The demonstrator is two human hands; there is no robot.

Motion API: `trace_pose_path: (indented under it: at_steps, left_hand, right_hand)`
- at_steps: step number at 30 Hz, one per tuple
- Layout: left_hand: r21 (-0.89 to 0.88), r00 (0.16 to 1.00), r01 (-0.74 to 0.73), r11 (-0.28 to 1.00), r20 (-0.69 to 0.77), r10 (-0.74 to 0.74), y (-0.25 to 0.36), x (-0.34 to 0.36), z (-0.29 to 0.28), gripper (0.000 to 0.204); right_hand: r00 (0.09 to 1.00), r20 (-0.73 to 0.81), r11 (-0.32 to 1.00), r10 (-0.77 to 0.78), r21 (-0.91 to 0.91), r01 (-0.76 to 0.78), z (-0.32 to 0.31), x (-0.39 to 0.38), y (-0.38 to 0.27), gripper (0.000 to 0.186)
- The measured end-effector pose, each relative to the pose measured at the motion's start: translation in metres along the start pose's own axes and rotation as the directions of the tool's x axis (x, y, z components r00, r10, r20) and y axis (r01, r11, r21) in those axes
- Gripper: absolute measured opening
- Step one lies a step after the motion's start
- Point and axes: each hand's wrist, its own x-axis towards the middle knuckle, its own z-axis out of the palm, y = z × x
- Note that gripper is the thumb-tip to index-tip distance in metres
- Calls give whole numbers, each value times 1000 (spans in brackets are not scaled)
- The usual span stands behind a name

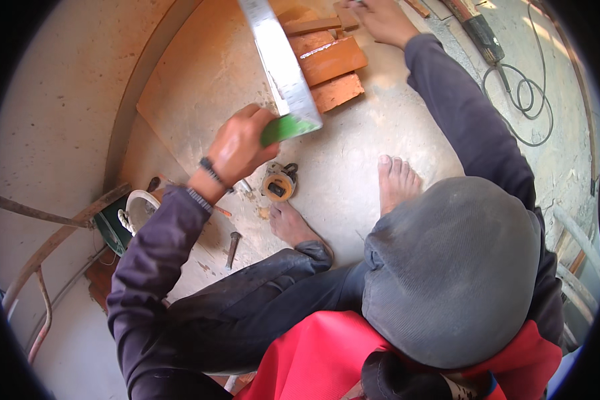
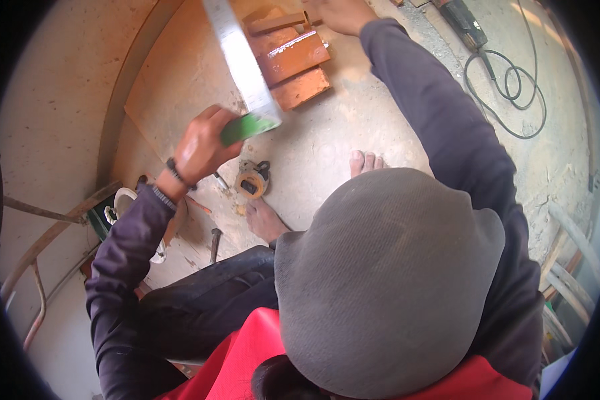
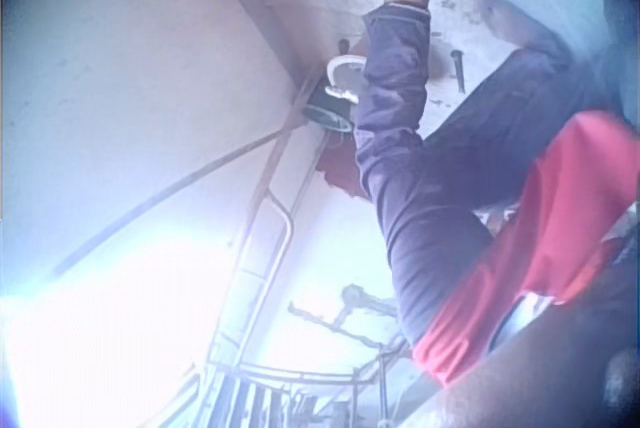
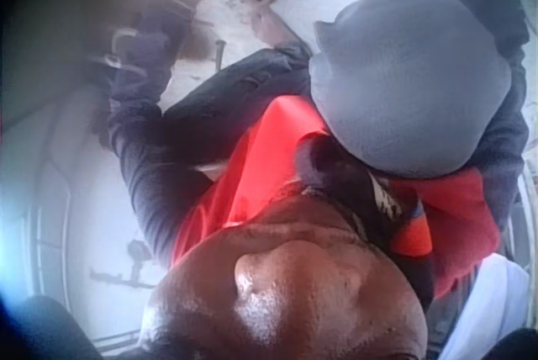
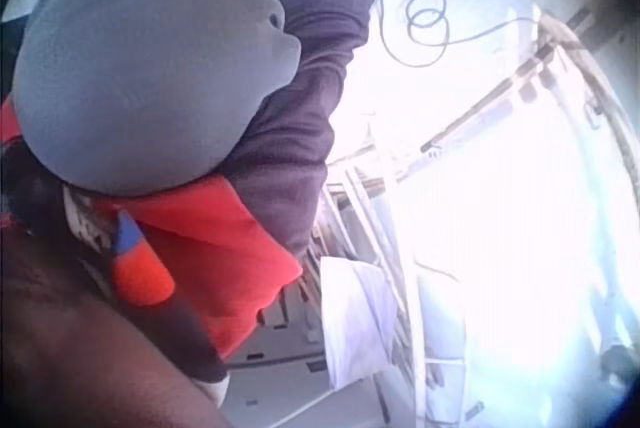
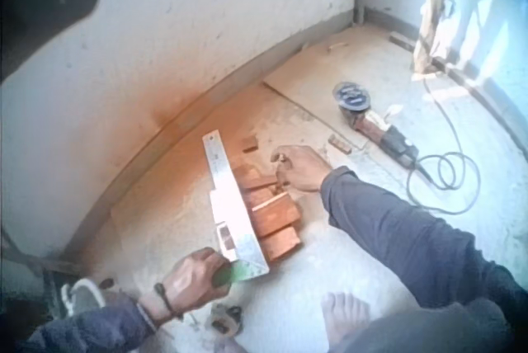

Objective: The person measures and marks a tile with a pencil and square, cuts it using an angle grinder, and applies mortar with a trowel to lay the tile on a wall.

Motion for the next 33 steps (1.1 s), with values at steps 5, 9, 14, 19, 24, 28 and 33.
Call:
trace_pose_path:
  at_steps: [5, 9, 14, 19, 24, 28, 33]
  left_hand:
    - [5, 998, 37, 999, -59, -37, 12, 43, 30, 35]
    - [58, 995, 30, 998, -97, -24, 8, 47, 41, 36]
    - [208, 995, 78, 975, -72, -64, 16, 50, 39, 36]
    - [274, 995, 94, 957, -68, -78, 18, 52, 39, 37]
    - [242, 987, 108, 964, -141, -75, 15, 52, 38, 38]
    - [244, 988, 91, 965, -141, -58, 12, 58, 36, 36]
    - [232, 990, 106, 967, -117, -81, 14, 60, 35, 37]
  right_hand:
    - [973, 218, 983, -76, -148, 110, 1, 11, -16, 34]
    - [955, 296, 991, -1, -130, 42, -6, 5, -25, 29]
    - [999, -31, 986, -24, -164, 19, 1, -3, 1, 23]
    - [873, -467, 956, 143, -165, -244, -15, -40, 22, 17]
    - [859, -37, 854, 510, 140, -501, -14, -105, -3, 43]
    - [885, 158, 835, 438, 292, -466, 16, -144, -48, 43]
    - [838, 276, 813, 470, 234, -533, 36, -140, -58, 37]
